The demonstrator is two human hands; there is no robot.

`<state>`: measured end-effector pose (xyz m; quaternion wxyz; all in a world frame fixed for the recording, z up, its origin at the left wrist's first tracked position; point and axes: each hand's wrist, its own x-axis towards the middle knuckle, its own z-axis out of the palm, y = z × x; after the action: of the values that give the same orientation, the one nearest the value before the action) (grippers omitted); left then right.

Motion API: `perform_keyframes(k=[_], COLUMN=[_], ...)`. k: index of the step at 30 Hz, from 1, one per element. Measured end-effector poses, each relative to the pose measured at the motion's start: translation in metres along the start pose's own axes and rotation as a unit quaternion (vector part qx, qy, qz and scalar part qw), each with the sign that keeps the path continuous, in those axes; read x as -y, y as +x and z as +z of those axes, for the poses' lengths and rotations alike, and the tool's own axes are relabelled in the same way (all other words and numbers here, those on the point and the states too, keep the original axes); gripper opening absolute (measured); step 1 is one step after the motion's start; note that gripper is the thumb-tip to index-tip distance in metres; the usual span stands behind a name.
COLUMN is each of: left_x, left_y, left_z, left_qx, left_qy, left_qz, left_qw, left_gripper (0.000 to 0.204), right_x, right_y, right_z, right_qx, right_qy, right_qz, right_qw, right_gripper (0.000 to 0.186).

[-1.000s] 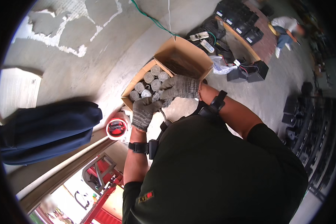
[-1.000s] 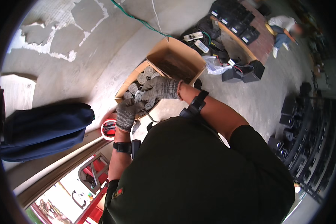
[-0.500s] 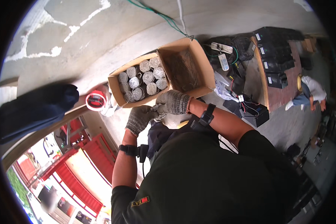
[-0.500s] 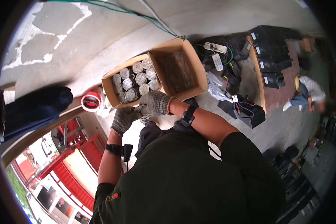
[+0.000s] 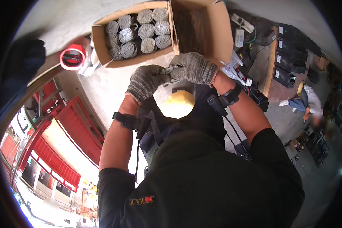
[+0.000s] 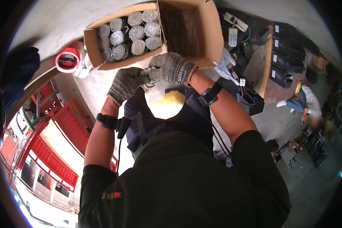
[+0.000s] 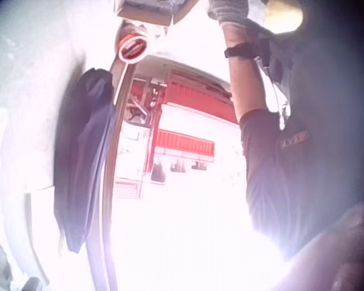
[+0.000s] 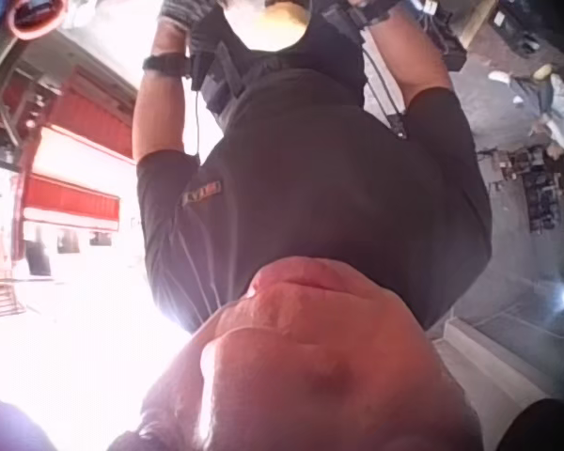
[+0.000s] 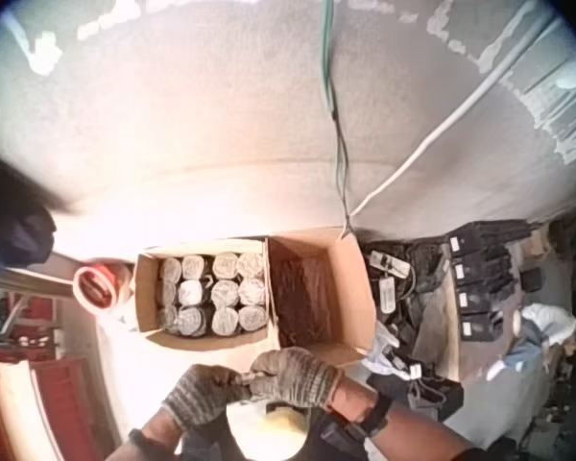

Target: Inspecting and unrolling motorcycle drive chains.

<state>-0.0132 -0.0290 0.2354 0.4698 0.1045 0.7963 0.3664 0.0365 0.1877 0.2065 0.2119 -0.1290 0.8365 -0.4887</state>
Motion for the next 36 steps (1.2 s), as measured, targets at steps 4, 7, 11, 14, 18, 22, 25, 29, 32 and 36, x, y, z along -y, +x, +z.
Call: perform_keyframes(k=[4,7,11,14,18,22,25,29,32,36], left_x=[0.046,0.085,0.122,0.148,0.172,0.187,0.189,0.171,0.158,0.151], left_y=[0.019,0.036,0.065,0.083,0.107,0.13,0.13,0.11,0.101,0.09], left_z=[0.02,0.032,0.044,0.054,0.065,0.09,0.1,0.127,0.141,0.148], left_qx=[-0.029,-0.031,-0.021,-0.025,-0.064,-0.132,-0.159,-0.146,-0.149,-0.148], left_qy=[-0.136,-0.114,-0.137,-0.16,-0.16,-0.21,-0.148,-0.16,-0.124,-0.124], left_qz=[0.019,0.009,-0.018,-0.002,0.036,0.112,0.122,0.052,0.11,0.096], left_qw=[0.99,0.993,0.99,0.987,0.984,0.962,0.968,0.975,0.975,0.977], left_gripper=[0.017,0.012,0.017,0.019,0.015,0.045,0.021,0.019,0.019,0.015], right_x=[-0.037,-0.064,-0.095,-0.13,-0.162,-0.183,-0.185,-0.188,-0.187,-0.178], right_y=[0.019,0.038,0.058,0.068,0.075,0.076,0.069,0.038,0.015,-0.003], right_z=[0.027,0.045,0.056,0.073,0.082,0.086,0.091,0.108,0.106,0.099], right_qx=[-0.003,0.031,0.069,0.029,0.043,0.009,0.016,-0.032,-0.045,-0.044], right_qy=[-0.099,-0.062,-0.037,-0.138,-0.071,-0.117,-0.135,-0.09,-0.158,-0.114], right_qz=[-0.084,-0.064,-0.047,-0.281,-0.18,-0.236,-0.153,-0.134,-0.226,-0.144], right_qw=[0.992,0.996,0.996,0.949,0.98,0.965,0.979,0.986,0.96,0.982], right_gripper=[0.021,0.028,0.029,0.019,0.03,0.03,0.029,0.028,0.03,0.038])
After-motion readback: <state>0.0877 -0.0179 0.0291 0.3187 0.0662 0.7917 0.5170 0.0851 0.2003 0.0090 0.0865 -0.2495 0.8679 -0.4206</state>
